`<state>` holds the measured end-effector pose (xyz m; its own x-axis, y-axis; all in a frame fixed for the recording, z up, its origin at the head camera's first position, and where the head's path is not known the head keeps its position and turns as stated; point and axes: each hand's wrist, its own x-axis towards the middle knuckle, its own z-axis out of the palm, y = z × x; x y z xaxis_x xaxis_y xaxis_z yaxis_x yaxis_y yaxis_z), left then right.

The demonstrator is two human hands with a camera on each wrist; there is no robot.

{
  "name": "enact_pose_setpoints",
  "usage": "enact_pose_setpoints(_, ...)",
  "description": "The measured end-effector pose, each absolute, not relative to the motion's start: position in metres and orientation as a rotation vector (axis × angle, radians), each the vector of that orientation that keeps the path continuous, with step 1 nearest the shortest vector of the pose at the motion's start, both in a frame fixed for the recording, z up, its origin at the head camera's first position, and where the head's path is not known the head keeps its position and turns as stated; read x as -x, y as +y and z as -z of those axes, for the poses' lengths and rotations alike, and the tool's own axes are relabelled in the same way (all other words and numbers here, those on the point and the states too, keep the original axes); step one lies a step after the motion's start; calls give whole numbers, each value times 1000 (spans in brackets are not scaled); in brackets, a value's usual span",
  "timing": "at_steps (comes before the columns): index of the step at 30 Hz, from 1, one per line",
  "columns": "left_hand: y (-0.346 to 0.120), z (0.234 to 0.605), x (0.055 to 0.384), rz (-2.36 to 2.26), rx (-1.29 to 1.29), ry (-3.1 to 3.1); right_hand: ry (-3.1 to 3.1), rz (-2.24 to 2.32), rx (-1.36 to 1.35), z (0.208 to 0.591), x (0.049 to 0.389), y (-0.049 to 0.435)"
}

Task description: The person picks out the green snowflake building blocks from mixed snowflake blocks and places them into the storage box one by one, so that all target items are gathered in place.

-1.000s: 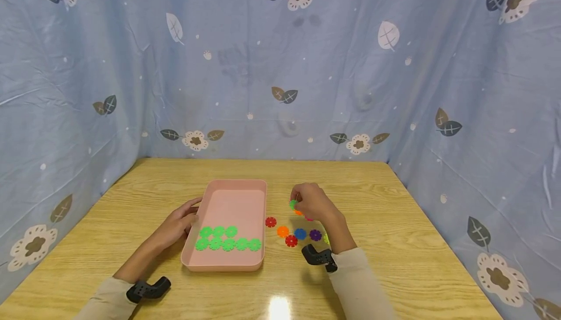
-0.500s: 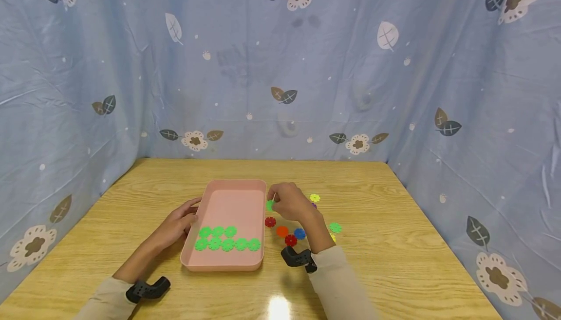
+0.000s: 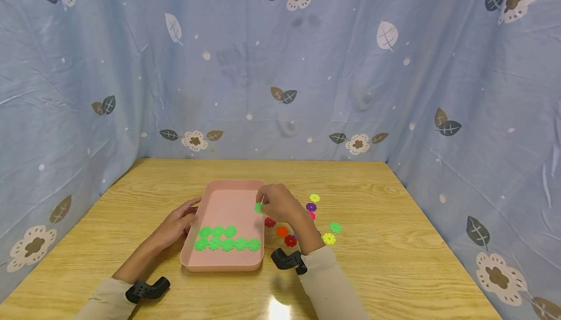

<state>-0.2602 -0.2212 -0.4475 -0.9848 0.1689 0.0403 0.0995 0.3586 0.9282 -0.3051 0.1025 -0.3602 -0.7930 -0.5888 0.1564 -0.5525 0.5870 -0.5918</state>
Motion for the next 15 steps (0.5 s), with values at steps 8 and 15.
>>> enact_pose_setpoints(8,-221,447,259,-1732,-281,2521,2711,1039,977,364,305,92)
enact_pose_setpoints(15,-221,446,258,-1724,-294,2517,2642,1054,985,370,305,83)
